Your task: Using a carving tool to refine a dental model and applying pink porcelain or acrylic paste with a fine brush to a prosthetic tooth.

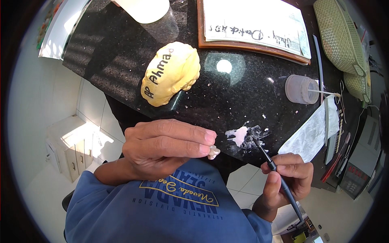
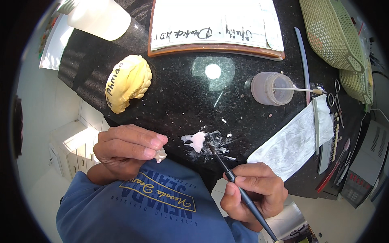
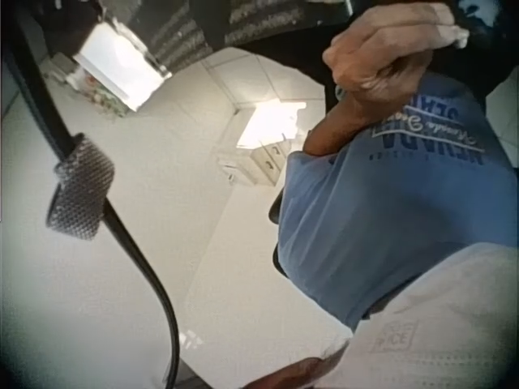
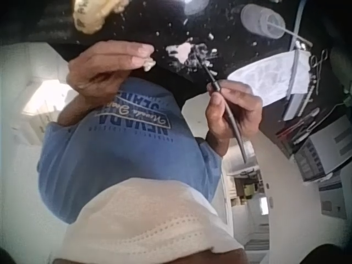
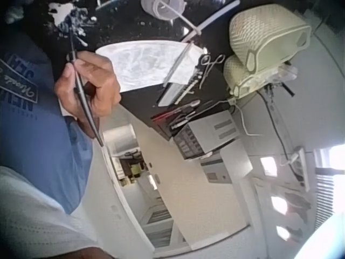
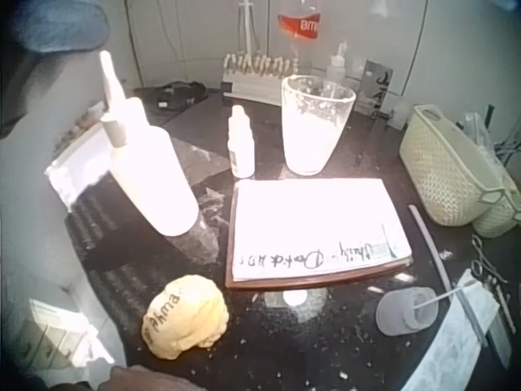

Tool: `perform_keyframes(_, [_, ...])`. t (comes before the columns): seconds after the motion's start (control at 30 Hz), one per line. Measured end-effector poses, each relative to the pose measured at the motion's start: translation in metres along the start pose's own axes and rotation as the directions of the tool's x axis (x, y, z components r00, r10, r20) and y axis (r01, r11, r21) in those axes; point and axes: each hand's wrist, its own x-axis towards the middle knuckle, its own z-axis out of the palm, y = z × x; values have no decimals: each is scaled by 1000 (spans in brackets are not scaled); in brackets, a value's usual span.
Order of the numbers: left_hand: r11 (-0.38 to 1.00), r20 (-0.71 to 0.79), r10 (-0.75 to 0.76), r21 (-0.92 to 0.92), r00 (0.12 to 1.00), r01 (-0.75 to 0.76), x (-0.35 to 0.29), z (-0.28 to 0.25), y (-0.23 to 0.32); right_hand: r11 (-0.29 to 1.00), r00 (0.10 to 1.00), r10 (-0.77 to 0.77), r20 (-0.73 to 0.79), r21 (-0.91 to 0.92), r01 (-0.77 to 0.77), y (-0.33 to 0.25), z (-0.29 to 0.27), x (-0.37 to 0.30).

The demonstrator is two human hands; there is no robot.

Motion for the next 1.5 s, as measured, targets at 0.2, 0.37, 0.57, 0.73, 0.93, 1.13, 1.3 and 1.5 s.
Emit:
perform_keyframes(0.2, [911,-68,-308,-309,949,274,0,-1,19,998,1000,-10,-28,-60,8,1,4,1])
perform_keyframes(0.37, [689,-25,-517,-606,856,398,5,0,30,997,998,-9,-63,-77,4,2,4,-4])
perform_keyframes(0.57, [571,41,-590,-685,806,453,3,3,37,994,998,-21,-55,-104,16,5,3,-4])
perform_keyframes(0.73, [598,28,-568,-673,823,435,3,6,35,995,998,-9,-63,-100,3,3,3,-3])
perform_keyframes(0.93, [756,-30,-486,-516,874,402,-4,9,26,996,1000,-19,-4,-86,19,4,4,3])
perform_keyframes(1.13, [834,-26,-434,-391,900,391,-4,10,22,989,995,-98,33,-110,101,7,4,5])
perform_keyframes(1.3, [851,-12,-434,-335,901,405,-3,10,22,992,997,-64,32,-103,67,5,3,3])
perform_keyframes(1.5, [850,-3,-427,-342,904,400,-3,7,21,991,996,-83,44,-106,88,6,2,4])
